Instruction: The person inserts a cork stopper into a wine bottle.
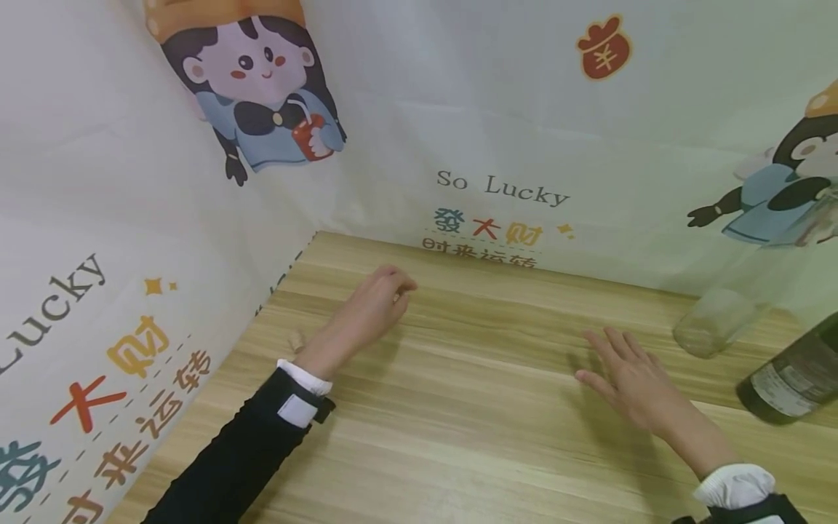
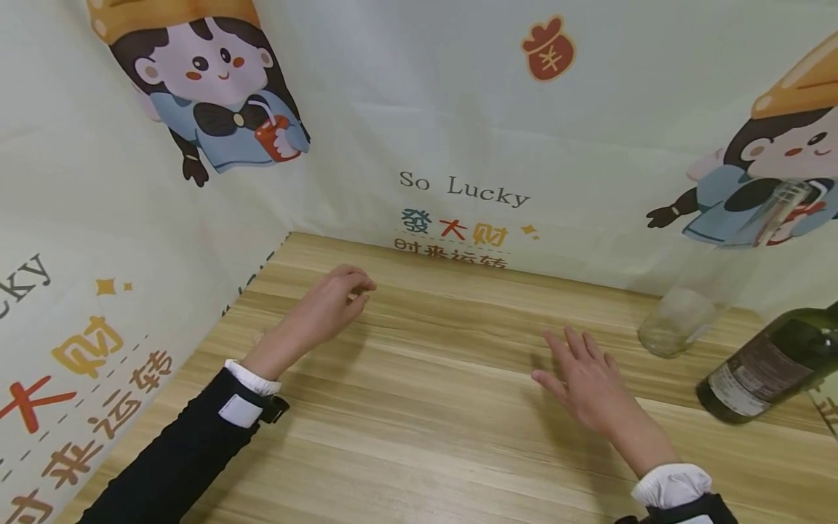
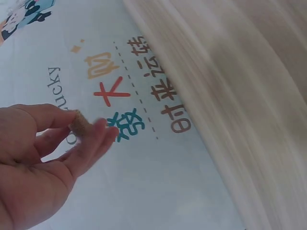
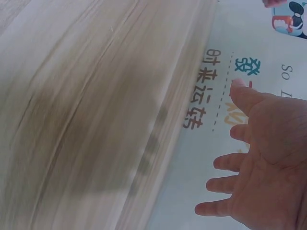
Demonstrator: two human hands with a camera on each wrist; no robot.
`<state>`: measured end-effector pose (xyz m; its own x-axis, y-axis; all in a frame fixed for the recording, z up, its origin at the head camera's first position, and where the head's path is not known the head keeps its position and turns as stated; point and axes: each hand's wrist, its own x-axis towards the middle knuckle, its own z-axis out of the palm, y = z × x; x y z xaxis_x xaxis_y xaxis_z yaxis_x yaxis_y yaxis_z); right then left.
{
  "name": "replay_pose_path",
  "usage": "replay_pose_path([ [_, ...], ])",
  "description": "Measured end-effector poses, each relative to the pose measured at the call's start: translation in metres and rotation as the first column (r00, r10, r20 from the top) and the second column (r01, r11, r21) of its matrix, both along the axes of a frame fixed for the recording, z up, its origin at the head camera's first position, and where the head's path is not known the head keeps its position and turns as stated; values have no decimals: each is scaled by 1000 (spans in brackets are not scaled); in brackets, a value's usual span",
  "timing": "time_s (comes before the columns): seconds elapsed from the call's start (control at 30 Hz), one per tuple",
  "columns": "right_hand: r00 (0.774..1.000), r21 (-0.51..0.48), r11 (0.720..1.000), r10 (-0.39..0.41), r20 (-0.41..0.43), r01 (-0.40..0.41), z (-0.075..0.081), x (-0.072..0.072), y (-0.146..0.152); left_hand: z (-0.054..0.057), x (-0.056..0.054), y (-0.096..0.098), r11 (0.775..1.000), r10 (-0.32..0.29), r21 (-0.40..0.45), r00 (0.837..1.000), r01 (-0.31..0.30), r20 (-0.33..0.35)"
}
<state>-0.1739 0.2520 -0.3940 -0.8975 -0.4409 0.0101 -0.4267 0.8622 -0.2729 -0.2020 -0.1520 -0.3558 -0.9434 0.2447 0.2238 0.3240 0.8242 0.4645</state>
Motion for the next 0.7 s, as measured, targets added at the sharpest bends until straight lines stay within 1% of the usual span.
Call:
replay_pose_path([
  [0.13,1000,-16,1000,-12,5,12,3,1,7,10,-2,10,995,-30,95,998,34,-50],
  [0.23,1000,-32,999,-21,8,21,7,2,15,14,-6,19,986,-66,143,992,80,-103],
  [0.3,999,-39,998,-37,23,38,11,3,21,17,-8,26,983,-83,152,989,102,-126],
  [0.37,998,-28,998,-62,20,63,16,5,29,19,-9,32,983,-89,145,986,109,-141],
  [0.43,997,-17,997,-77,-26,77,23,6,38,21,-9,38,983,-90,143,985,112,-148],
  [0.5,989,-7,996,-85,-118,85,31,6,47,23,-10,42,984,-94,135,982,117,-167],
  [0.53,982,2,996,-89,-169,91,36,6,52,24,-11,44,983,-95,139,980,120,-175],
  [0.6,958,1,995,-98,-270,102,46,5,61,26,-11,47,981,-100,147,976,129,-193],
  [0.7,928,4,989,-138,-345,149,62,4,71,28,-10,50,979,-97,158,973,131,-209],
])
